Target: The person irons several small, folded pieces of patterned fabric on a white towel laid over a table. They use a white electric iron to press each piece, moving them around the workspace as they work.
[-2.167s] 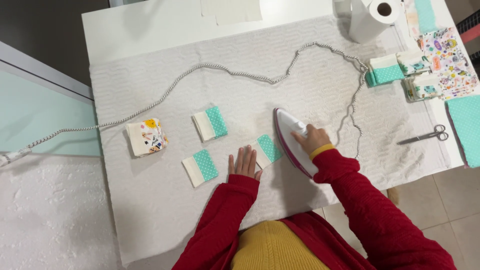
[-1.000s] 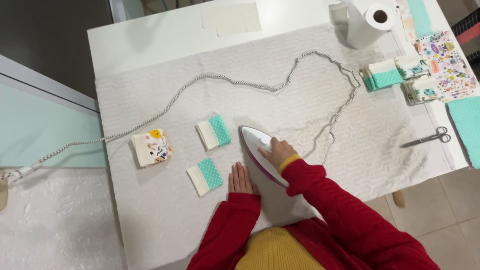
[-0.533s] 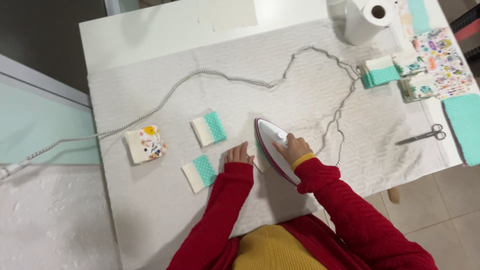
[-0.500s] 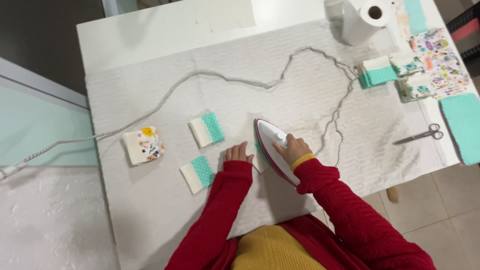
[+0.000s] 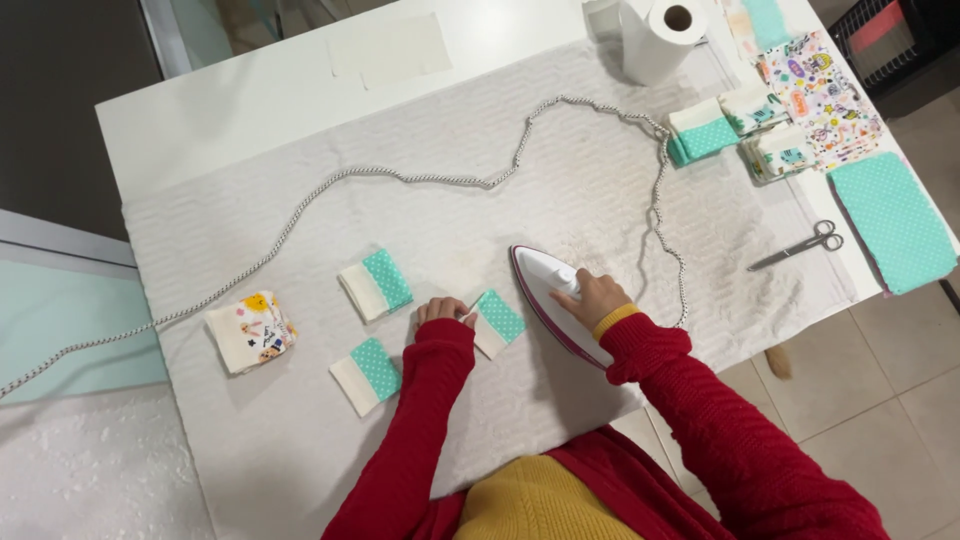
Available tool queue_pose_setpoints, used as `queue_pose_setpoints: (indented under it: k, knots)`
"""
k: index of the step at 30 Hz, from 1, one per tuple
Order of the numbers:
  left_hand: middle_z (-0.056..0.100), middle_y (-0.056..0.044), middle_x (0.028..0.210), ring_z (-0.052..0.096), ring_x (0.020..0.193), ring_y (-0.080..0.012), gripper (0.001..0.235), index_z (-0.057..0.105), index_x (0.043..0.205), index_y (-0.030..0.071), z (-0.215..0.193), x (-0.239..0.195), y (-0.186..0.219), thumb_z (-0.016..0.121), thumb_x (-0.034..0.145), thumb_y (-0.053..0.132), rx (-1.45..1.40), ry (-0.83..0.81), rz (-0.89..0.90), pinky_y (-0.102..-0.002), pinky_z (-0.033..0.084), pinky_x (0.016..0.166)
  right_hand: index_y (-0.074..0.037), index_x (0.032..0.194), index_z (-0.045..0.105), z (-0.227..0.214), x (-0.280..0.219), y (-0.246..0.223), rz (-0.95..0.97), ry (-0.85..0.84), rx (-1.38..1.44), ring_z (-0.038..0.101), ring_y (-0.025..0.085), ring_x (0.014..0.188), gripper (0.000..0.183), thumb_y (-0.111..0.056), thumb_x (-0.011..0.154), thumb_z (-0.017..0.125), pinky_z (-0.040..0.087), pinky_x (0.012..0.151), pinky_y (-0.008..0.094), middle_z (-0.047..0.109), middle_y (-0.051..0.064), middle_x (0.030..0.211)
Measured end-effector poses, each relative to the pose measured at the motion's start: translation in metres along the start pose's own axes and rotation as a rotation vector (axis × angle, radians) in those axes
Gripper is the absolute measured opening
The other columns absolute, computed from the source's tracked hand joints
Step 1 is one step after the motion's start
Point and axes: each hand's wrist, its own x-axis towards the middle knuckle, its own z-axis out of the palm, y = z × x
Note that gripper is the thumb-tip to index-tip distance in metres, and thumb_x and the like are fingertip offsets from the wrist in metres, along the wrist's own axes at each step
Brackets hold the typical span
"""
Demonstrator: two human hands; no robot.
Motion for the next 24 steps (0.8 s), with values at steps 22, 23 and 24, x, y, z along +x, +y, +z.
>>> queue_pose_setpoints:
  k: [22,23,24]
  knots:
    - [0.062,-0.022,0.133,0.057,0.129,-0.0404,0.053,0.061,0.128,-0.002,0.052,-0.084,-0.053,0.077,0.077,0.002,-0.134,0.323,0.493,-0.052,0.046,0.111,0.008,0.110,0.060,0.046,-0.002,-0.075,-0.139,-0.140,0.096,0.074,0.034,0.062,0.054,-0.045,0.097,0.058,0.063,0.050,0.044,0.073,0.025,0.078]
    - [0.060,-0.021,0.131,0.056,0.129,-0.0408,0.050,0.062,0.123,-0.002,0.067,-0.085,-0.064,0.074,0.074,-0.002,-0.193,0.352,0.486,-0.053,0.045,0.112,0.008,0.110,0.060,0.048,0.004,-0.082,-0.155,-0.108,0.084,0.074,0.034,0.063,0.055,-0.045,0.096,0.060,0.063,0.051,0.044,0.073,0.026,0.078]
    - [0.059,-0.020,0.130,0.055,0.130,-0.0413,0.047,0.062,0.117,-0.001,0.083,-0.086,-0.074,0.071,0.071,-0.005,-0.252,0.382,0.480,-0.053,0.044,0.113,0.008,0.111,0.060,0.051,0.010,-0.088,-0.171,-0.077,0.072,0.074,0.035,0.063,0.056,-0.046,0.096,0.062,0.062,0.052,0.044,0.073,0.026,0.077]
